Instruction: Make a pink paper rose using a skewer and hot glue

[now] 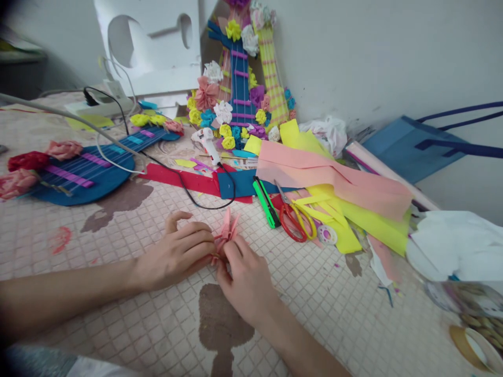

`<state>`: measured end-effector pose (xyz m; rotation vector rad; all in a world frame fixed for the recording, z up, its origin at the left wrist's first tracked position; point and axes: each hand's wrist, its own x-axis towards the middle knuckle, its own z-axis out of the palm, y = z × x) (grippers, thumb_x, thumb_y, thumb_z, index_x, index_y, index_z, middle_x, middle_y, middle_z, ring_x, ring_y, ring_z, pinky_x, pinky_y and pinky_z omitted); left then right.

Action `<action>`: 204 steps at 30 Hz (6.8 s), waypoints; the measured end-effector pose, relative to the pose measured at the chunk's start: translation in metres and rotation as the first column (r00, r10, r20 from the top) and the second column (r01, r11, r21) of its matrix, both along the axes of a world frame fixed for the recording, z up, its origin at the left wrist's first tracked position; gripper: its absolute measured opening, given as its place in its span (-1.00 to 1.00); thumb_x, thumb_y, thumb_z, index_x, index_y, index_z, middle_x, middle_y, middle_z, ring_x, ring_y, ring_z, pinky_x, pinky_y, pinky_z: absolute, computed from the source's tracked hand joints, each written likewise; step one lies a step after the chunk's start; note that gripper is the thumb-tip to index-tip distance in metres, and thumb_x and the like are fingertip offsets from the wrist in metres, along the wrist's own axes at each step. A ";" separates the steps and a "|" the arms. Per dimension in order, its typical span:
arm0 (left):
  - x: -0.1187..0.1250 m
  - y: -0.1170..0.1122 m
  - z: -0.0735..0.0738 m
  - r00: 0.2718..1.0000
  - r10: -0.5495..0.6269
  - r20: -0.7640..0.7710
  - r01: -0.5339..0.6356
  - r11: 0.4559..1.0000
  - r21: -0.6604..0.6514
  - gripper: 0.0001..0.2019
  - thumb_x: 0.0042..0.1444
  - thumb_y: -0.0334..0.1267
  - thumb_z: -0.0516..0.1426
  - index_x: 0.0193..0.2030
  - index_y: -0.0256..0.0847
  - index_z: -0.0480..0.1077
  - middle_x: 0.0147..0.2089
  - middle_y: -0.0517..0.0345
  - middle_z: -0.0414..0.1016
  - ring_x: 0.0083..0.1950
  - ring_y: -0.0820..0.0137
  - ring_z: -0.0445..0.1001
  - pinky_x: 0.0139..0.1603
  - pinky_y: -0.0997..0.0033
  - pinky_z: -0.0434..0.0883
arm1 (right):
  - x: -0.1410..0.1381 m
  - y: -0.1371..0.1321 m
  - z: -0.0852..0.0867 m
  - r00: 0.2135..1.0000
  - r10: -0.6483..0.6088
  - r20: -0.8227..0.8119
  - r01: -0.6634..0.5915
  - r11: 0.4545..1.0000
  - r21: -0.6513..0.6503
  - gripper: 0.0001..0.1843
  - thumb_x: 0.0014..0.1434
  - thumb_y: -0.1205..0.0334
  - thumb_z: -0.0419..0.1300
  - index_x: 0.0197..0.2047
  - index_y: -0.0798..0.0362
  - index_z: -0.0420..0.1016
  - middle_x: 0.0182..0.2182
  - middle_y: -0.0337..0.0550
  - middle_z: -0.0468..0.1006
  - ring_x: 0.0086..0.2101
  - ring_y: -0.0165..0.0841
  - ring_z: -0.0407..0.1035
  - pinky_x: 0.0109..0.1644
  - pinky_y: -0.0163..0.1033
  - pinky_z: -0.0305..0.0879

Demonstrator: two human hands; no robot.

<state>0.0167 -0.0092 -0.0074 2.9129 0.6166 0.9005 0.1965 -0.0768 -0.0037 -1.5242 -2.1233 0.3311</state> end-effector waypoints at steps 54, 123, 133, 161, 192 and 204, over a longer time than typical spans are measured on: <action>-0.002 0.002 -0.001 0.999 -0.023 0.027 0.028 0.983 -0.183 -0.87 0.29 -0.31 0.04 -0.23 -0.18 0.41 -0.26 0.18 0.51 -0.12 0.36 0.40 0.12 0.14 0.09 | 0.004 0.003 -0.001 0.998 0.034 0.055 -0.034 0.999 -0.009 -0.89 0.26 0.36 0.01 -0.31 0.02 0.27 -0.29 -0.17 0.41 -0.35 -0.37 0.37 -0.35 -0.30 0.29; -0.001 0.002 0.000 1.000 0.023 0.001 -0.022 0.981 -0.190 -0.78 0.34 -0.34 -0.04 -0.23 -0.20 0.41 -0.25 0.15 0.48 -0.14 0.35 0.37 0.14 0.10 0.12 | 0.003 0.004 -0.003 0.987 0.018 0.158 -0.036 0.993 0.115 -0.86 0.28 0.40 0.01 -0.23 0.06 0.36 -0.26 -0.09 0.44 -0.31 -0.32 0.42 -0.34 -0.28 0.38; -0.001 0.002 0.000 0.999 0.034 -0.005 -0.034 0.984 -0.177 -0.83 0.32 -0.31 -0.01 -0.23 -0.18 0.39 -0.24 0.16 0.46 -0.14 0.34 0.34 0.14 0.10 0.11 | 0.002 0.004 0.000 0.978 -0.003 0.208 -0.022 0.993 0.116 -0.85 0.29 0.39 -0.01 -0.24 0.05 0.36 -0.26 -0.09 0.47 -0.31 -0.33 0.44 -0.36 -0.29 0.39; -0.003 0.000 0.002 0.999 0.050 0.010 -0.047 0.980 -0.195 -0.86 0.30 -0.33 0.02 -0.24 -0.17 0.40 -0.25 0.17 0.47 -0.15 0.35 0.35 0.16 0.08 0.09 | 0.000 0.000 0.006 0.999 0.037 0.033 -0.042 0.985 0.167 -0.86 0.28 0.24 0.07 -0.30 0.06 0.38 -0.32 -0.11 0.38 -0.24 -0.26 0.26 -0.16 -0.11 0.28; -0.008 -0.005 0.006 0.997 0.074 -0.025 -0.078 0.976 -0.205 -0.83 0.28 -0.34 0.00 -0.25 -0.18 0.41 -0.27 0.16 0.46 -0.17 0.33 0.37 0.11 0.09 0.12 | -0.002 0.004 0.000 0.997 0.015 0.078 -0.026 0.990 0.141 -0.85 0.29 0.30 0.07 -0.34 0.04 0.37 -0.34 -0.13 0.43 -0.24 -0.25 0.24 -0.17 -0.11 0.21; -0.009 -0.004 0.009 0.998 0.060 -0.001 -0.060 0.984 -0.170 -0.82 0.32 -0.28 0.00 -0.24 -0.19 0.39 -0.24 0.17 0.47 -0.14 0.33 0.37 0.15 0.07 0.09 | -0.003 0.004 0.002 0.993 0.049 0.108 -0.063 0.989 0.133 -0.86 0.31 0.30 0.05 -0.27 0.06 0.41 -0.32 -0.11 0.45 -0.24 -0.24 0.23 -0.16 -0.12 0.19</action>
